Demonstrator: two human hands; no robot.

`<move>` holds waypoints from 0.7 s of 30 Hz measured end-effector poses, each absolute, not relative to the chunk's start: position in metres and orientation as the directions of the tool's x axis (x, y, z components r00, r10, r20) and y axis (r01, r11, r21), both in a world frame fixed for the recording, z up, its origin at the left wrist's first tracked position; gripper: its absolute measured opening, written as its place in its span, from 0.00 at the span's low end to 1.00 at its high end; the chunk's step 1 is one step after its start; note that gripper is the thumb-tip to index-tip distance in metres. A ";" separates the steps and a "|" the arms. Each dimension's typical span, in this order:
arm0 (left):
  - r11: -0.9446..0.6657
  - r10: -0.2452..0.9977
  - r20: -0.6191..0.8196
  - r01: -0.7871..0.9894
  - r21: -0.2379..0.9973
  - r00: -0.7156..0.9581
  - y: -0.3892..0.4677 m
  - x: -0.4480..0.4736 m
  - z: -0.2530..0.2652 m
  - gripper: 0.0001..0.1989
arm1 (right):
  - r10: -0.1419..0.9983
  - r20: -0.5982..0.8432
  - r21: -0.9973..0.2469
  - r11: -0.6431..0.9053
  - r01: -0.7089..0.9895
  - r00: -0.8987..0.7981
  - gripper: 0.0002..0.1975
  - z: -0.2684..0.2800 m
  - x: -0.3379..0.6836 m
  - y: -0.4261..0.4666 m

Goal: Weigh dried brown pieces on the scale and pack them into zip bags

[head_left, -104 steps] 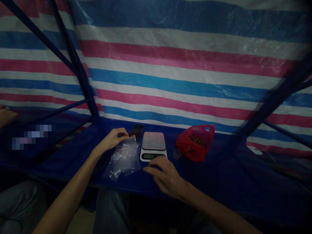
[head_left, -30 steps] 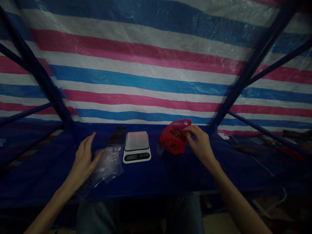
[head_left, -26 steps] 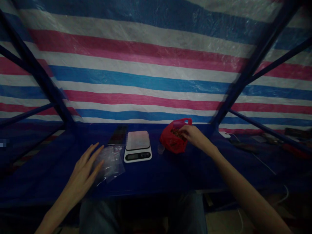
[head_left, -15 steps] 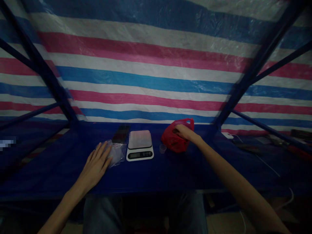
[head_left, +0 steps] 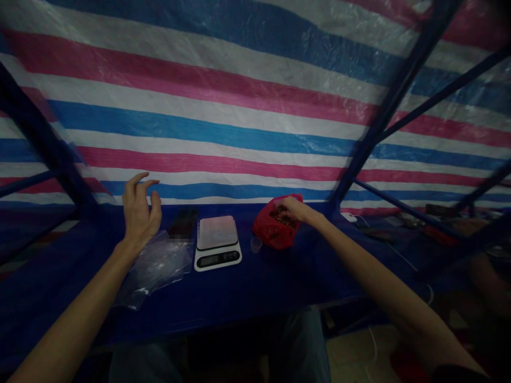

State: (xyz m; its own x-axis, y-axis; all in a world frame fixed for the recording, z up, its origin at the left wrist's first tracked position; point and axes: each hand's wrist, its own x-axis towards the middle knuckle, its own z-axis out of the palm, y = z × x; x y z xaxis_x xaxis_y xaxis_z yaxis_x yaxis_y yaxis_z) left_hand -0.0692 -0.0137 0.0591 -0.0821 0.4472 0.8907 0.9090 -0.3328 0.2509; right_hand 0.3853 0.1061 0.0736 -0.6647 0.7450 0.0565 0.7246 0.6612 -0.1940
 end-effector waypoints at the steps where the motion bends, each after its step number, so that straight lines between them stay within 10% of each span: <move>1: -0.333 0.456 0.887 0.910 0.248 -0.074 -0.006 -0.071 0.052 0.16 | 0.750 0.056 -0.216 0.653 0.725 -0.659 0.10 0.074 0.387 0.106; 21: -0.330 0.511 0.859 0.921 0.206 -0.010 -0.001 -0.095 0.013 0.15 | 0.742 -0.028 -0.897 0.277 0.345 -0.669 0.15 0.100 0.337 0.069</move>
